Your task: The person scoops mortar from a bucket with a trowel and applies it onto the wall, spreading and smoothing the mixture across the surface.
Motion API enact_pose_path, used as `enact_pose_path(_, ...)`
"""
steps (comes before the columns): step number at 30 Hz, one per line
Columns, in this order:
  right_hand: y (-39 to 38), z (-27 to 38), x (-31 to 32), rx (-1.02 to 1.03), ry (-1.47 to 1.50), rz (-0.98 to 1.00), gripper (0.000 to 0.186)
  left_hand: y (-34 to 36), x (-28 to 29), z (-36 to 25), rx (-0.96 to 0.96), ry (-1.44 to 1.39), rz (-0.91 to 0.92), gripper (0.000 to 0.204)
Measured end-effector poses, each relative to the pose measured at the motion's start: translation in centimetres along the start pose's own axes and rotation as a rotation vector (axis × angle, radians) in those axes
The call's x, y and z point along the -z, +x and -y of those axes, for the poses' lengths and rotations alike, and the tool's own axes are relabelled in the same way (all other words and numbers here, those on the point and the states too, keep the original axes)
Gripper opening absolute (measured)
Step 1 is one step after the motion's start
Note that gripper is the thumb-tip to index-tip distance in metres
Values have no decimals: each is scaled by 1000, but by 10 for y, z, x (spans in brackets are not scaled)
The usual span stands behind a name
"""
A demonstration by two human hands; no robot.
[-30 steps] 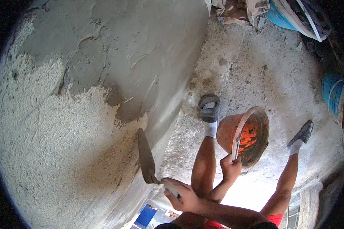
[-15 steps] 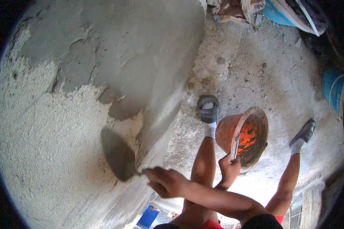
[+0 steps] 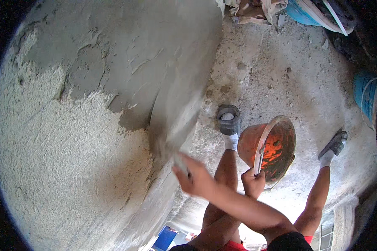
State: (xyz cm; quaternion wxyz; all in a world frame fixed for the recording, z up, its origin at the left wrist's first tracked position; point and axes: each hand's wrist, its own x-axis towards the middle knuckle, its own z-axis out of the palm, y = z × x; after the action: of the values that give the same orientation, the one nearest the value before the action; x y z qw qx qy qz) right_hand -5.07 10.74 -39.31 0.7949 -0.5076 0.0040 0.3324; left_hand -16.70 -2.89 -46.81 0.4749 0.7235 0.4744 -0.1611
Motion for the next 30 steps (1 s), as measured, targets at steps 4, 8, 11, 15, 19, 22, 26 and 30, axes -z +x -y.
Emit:
enact_pose_path(4, -62, 14, 7, -70, 57, 47, 40, 4, 1, -5, 4, 9, -10, 10)
enact_pose_path(8, 0, 8, 29, -77, 94, -112, 40, 3, 4, 21, -11, 66, -66, 10)
enact_pose_path(11, 55, 6, 22, 96, -13, -191, 39, -2, 1, -11, 124, 71, -35, 11)
enact_pose_path(15, 3, -2, -23, 238, -193, 137, 46, 0, -5, 5, 26, -11, -32, 11)
enact_pose_path(19, -37, -2, 0, 183, -179, 390, 56, 3, 4, 0, -59, 10, -47, 8)
enact_pose_path(22, 15, 7, 27, 217, -126, -1, 49, 1, 6, 7, 6, 38, -76, 4)
enact_pose_path(26, 56, -2, 6, 309, -60, -153, 41, -5, -4, 12, 145, 111, -23, 3)
enact_pose_path(30, -31, 27, -21, 20, -33, 422, 48, 3, 2, -4, -62, 77, -38, 10)
